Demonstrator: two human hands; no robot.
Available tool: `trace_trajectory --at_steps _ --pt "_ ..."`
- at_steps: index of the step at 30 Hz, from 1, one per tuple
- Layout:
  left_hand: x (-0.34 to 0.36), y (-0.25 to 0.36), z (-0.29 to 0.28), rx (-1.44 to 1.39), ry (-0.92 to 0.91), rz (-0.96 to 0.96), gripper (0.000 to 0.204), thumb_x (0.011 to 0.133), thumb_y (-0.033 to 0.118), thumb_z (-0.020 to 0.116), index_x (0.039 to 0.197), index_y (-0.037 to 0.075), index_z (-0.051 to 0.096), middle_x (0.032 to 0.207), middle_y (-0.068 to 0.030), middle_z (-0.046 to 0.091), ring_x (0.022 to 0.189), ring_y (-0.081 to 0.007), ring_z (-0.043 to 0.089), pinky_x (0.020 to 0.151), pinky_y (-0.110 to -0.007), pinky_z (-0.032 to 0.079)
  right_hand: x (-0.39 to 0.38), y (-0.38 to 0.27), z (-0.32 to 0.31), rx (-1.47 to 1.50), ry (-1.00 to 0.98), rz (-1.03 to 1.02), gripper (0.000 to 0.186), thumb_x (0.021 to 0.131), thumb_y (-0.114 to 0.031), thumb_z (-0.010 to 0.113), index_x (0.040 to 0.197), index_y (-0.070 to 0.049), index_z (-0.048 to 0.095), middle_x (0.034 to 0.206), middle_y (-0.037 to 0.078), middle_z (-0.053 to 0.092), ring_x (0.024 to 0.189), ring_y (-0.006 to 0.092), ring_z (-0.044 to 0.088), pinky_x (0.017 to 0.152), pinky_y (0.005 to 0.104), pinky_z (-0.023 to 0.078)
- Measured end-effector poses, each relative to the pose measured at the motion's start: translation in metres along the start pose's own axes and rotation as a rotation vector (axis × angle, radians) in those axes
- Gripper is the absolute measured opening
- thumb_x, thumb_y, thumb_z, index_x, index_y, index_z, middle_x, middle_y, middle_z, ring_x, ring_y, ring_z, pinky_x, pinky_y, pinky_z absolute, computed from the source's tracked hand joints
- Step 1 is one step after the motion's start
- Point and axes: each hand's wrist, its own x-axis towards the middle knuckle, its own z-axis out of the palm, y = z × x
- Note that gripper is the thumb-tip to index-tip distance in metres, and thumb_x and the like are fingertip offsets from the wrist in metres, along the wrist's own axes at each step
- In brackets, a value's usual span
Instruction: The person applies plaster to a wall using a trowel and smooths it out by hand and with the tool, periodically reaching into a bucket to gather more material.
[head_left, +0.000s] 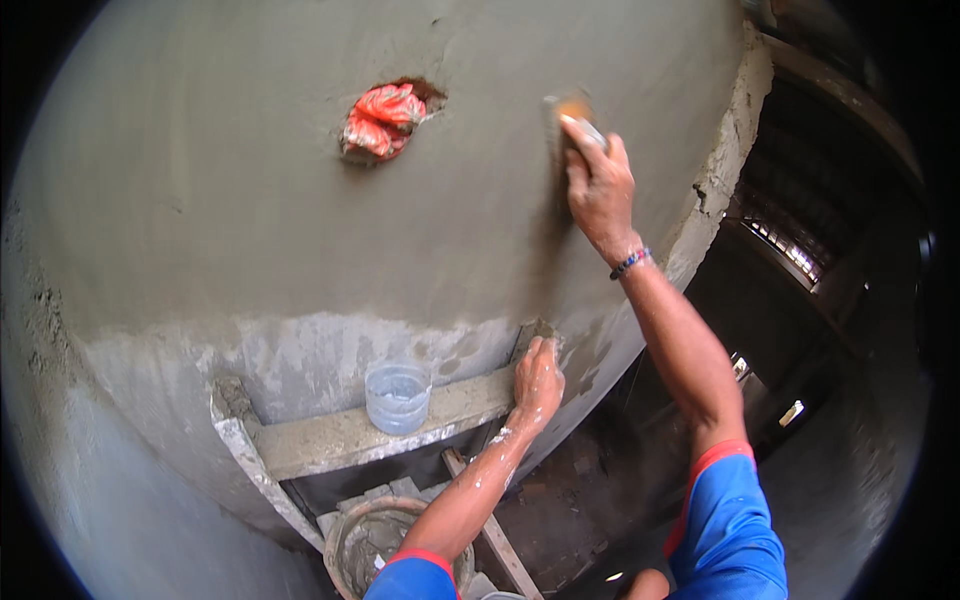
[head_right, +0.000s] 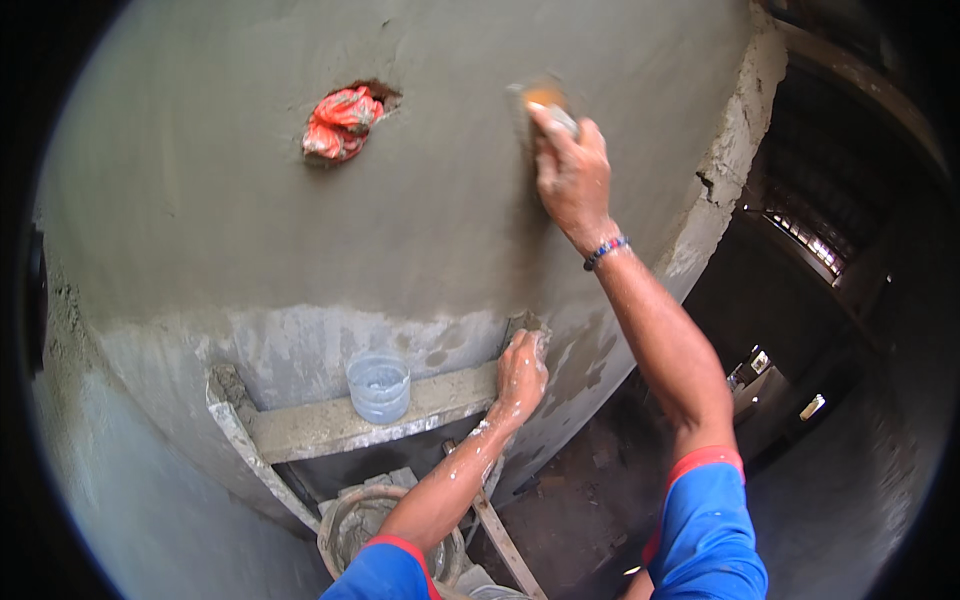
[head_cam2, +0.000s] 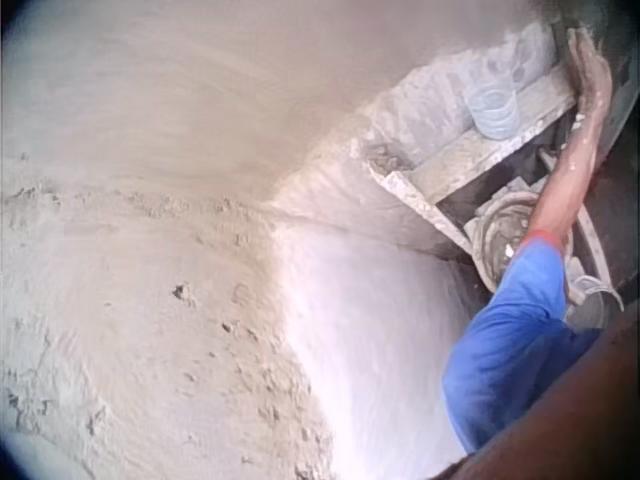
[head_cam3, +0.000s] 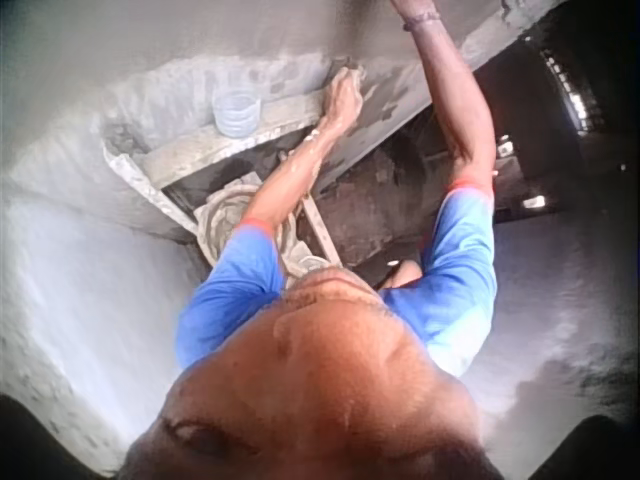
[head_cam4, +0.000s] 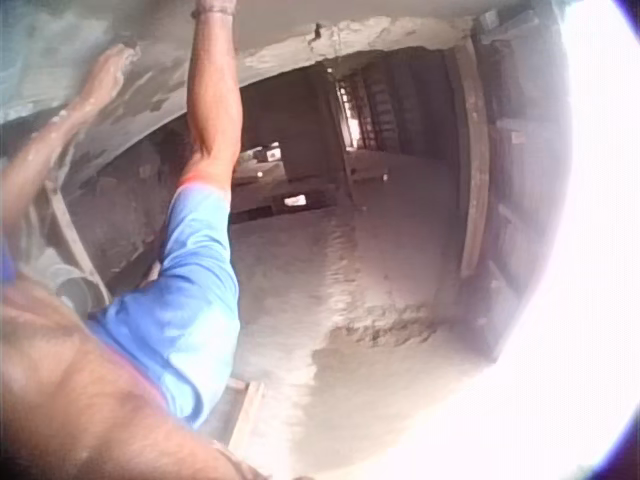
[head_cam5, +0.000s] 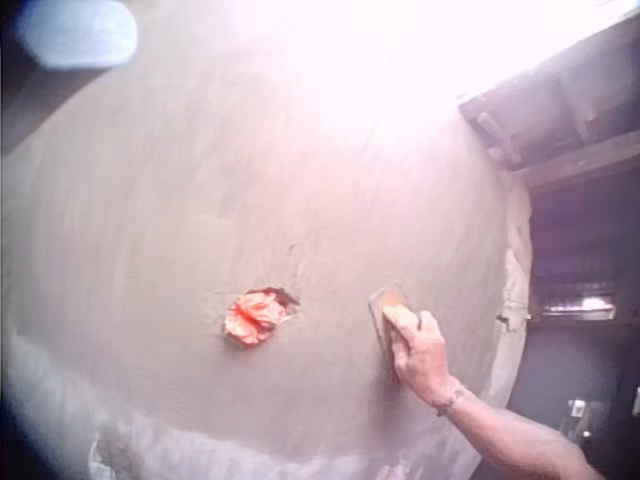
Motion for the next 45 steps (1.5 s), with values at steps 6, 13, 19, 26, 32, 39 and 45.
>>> trace_trajectory --at_steps 6,13,19,26,32,39,45 --pt "0.005 0.015 -0.009 -0.069 -0.035 0.018 0.017 0.085 -0.006 0.054 0.099 0.000 0.062 0.096 -0.0228 0.061 0.090 -0.0471 0.061 0.076 -0.052 0.050 0.108 0.036 -0.027 -0.071 0.051 -0.126 0.040 0.091 -0.012 0.063 0.129 -0.023 0.065 0.098 0.016 0.062 0.091 0.0354 0.062 0.082 0.0416 0.053" --pt "0.003 -0.002 -0.002 -0.039 -0.046 -0.017 0.014 0.088 -0.003 0.053 0.099 0.000 0.060 0.099 -0.0224 0.061 0.091 -0.0470 0.061 0.076 -0.054 0.049 0.026 0.114 -0.008 0.021 0.086 0.225 0.039 0.093 -0.011 0.062 0.131 -0.019 0.066 0.107 0.019 0.068 0.099 0.0286 0.067 0.094 0.0379 0.052" --pt "0.001 0.012 0.001 -0.063 -0.073 0.013 0.015 0.087 -0.004 0.054 0.099 -0.001 0.060 0.100 -0.0225 0.061 0.090 -0.0465 0.062 0.075 -0.053 0.050 0.147 0.026 -0.021 -0.149 0.104 -0.164 0.036 0.094 -0.011 0.062 0.128 -0.019 0.068 0.107 0.017 0.071 0.093 0.0324 0.066 0.085 0.0384 0.053" --pt "0.000 0.009 0.006 -0.094 -0.045 0.011 0.014 0.088 -0.002 0.055 0.100 -0.001 0.061 0.095 -0.0226 0.060 0.088 -0.0473 0.061 0.074 -0.053 0.048 0.140 0.090 -0.021 -0.017 0.237 0.025 0.034 0.093 -0.017 0.061 0.125 -0.021 0.070 0.094 0.018 0.066 0.083 0.0387 0.065 0.086 0.0423 0.054" --pt "0.000 -0.001 0.000 -0.056 0.012 0.006 0.013 0.090 0.000 0.056 0.101 0.000 0.061 0.095 -0.0213 0.061 0.087 -0.0462 0.061 0.073 -0.052 0.049 0.113 -0.055 -0.002 -0.124 0.051 -0.437 0.035 0.091 -0.014 0.063 0.124 -0.023 0.069 0.083 0.014 0.055 0.084 0.0326 0.060 0.077 0.0417 0.053" --pt "0.000 0.007 0.005 -0.086 -0.037 0.010 0.019 0.086 -0.005 0.054 0.103 0.000 0.060 0.102 -0.0219 0.061 0.091 -0.0462 0.061 0.076 -0.053 0.049 0.214 0.016 -0.033 -0.117 0.174 -0.122 0.028 0.093 -0.008 0.058 0.117 -0.003 0.070 0.118 0.021 0.069 0.112 0.0330 0.065 0.098 0.0384 0.050" --pt "0.003 -0.007 -0.005 -0.079 -0.007 0.025 0.017 0.089 -0.001 0.054 0.104 0.001 0.062 0.096 -0.0215 0.061 0.089 -0.0460 0.060 0.075 -0.051 0.048 0.089 -0.023 0.013 -0.034 0.083 -0.276 0.043 0.088 -0.010 0.066 0.127 -0.028 0.066 0.092 0.014 0.057 0.085 0.0341 0.060 0.079 0.0432 0.053"
